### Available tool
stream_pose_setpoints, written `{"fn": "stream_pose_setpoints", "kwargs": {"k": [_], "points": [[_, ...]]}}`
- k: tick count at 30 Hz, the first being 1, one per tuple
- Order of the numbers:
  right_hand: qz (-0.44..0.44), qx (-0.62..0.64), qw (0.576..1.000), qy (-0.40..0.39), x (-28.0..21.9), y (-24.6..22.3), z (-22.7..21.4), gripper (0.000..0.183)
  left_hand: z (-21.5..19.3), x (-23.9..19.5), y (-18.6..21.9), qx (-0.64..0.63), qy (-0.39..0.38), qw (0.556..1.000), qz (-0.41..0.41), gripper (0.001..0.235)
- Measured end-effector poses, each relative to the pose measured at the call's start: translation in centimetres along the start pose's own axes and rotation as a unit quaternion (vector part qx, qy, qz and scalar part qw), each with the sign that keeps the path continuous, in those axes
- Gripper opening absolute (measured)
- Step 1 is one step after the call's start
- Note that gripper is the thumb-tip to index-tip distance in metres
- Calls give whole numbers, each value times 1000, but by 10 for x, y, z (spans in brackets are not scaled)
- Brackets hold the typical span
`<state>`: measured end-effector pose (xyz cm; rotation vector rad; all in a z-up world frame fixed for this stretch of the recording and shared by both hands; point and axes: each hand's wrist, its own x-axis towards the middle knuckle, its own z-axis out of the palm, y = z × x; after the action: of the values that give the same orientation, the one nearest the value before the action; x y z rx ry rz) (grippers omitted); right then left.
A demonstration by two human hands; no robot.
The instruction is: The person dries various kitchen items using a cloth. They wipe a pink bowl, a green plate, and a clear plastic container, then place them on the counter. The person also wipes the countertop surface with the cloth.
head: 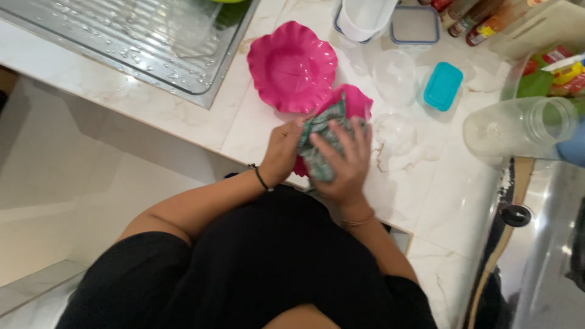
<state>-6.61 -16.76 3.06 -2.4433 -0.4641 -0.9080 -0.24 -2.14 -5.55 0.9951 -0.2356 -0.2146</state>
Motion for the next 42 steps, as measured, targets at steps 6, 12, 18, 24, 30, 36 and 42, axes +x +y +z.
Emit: {"fn": "stream_pose_setpoints", "kwargs": {"k": [6, 12, 18, 24, 30, 36, 42], "points": [[148, 215, 964, 59, -9, 49, 3, 44, -40, -1, -31, 94, -6, 994, -54, 54], [333, 226, 915, 16, -128, 98, 62, 46, -22, 19, 121, -61, 42, 994, 81, 31], [195, 132, 972, -20, -124, 66, 56, 40, -44, 35, 115, 461, -28, 840, 284, 19], [127, 55, 988, -70, -103, 48, 46, 44, -55, 63, 92, 689, -196, 561, 416, 33], [139, 74, 985, -76, -98, 40, 43, 58, -69, 81, 72, 727, -242, 508, 393, 53], [135, 66, 985, -86, -93, 39, 38, 66, -83, 90, 54, 731, -276, 517, 349, 48], [136, 73, 985, -83, -92, 38, 38, 65, -80, 94, 45, 745, -283, 509, 325, 46]]}}
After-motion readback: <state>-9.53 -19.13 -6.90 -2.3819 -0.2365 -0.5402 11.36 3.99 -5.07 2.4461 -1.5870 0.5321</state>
